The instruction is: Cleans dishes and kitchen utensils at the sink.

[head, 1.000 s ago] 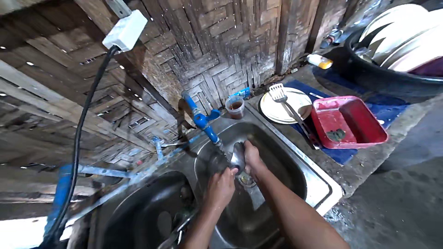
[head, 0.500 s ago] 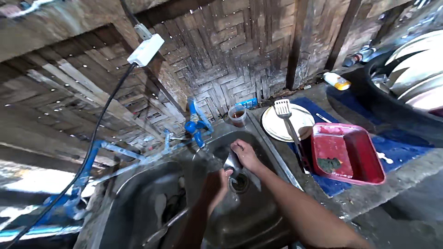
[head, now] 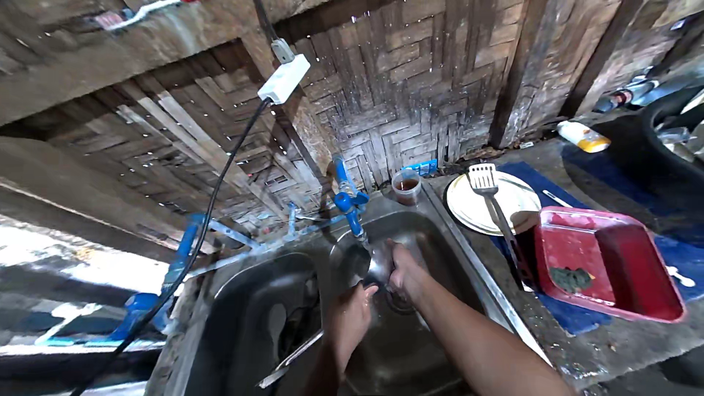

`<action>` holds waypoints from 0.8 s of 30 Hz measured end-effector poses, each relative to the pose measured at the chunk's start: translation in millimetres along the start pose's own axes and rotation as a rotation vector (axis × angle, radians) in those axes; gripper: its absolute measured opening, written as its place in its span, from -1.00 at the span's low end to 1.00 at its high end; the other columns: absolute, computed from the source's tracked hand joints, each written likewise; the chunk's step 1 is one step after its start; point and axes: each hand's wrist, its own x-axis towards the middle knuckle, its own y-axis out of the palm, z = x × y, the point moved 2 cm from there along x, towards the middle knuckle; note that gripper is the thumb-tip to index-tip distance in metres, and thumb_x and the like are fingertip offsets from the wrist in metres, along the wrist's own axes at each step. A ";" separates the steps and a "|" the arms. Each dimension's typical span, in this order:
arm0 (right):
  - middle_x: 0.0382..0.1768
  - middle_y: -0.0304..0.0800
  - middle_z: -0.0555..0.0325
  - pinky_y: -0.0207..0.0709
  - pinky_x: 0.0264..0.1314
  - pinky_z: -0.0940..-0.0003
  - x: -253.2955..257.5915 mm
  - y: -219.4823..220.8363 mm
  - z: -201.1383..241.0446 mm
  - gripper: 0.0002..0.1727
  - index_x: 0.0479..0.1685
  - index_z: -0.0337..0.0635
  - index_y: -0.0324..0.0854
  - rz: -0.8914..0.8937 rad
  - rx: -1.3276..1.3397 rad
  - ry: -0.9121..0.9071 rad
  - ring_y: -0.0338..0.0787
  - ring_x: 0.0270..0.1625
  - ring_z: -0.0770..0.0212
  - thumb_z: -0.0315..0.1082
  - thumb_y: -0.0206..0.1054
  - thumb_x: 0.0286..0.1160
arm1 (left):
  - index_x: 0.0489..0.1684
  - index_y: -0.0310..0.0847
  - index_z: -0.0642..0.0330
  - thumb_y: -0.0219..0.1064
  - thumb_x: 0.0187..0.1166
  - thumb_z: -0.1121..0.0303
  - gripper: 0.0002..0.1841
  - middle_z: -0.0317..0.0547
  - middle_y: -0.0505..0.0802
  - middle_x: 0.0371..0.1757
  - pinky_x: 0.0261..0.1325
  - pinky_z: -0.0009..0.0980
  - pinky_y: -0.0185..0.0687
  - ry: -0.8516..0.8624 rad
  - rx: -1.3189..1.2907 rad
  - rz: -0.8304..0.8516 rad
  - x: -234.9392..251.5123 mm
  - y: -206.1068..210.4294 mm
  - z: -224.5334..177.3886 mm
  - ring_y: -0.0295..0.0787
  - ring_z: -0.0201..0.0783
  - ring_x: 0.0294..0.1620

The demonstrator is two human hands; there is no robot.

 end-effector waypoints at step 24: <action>-0.31 0.67 -0.02 0.64 -0.28 0.08 -7.0 -1.6 -6.7 -0.46 0.10 -0.15 0.61 -0.284 0.110 -0.516 0.68 -0.35 0.09 0.19 0.31 0.63 | -0.44 0.82 0.04 0.11 0.64 -0.18 -0.46 -0.15 0.83 -0.58 -0.56 -0.11 0.70 0.511 0.169 -0.294 30.1 -1.6 39.8 0.86 -0.09 -0.56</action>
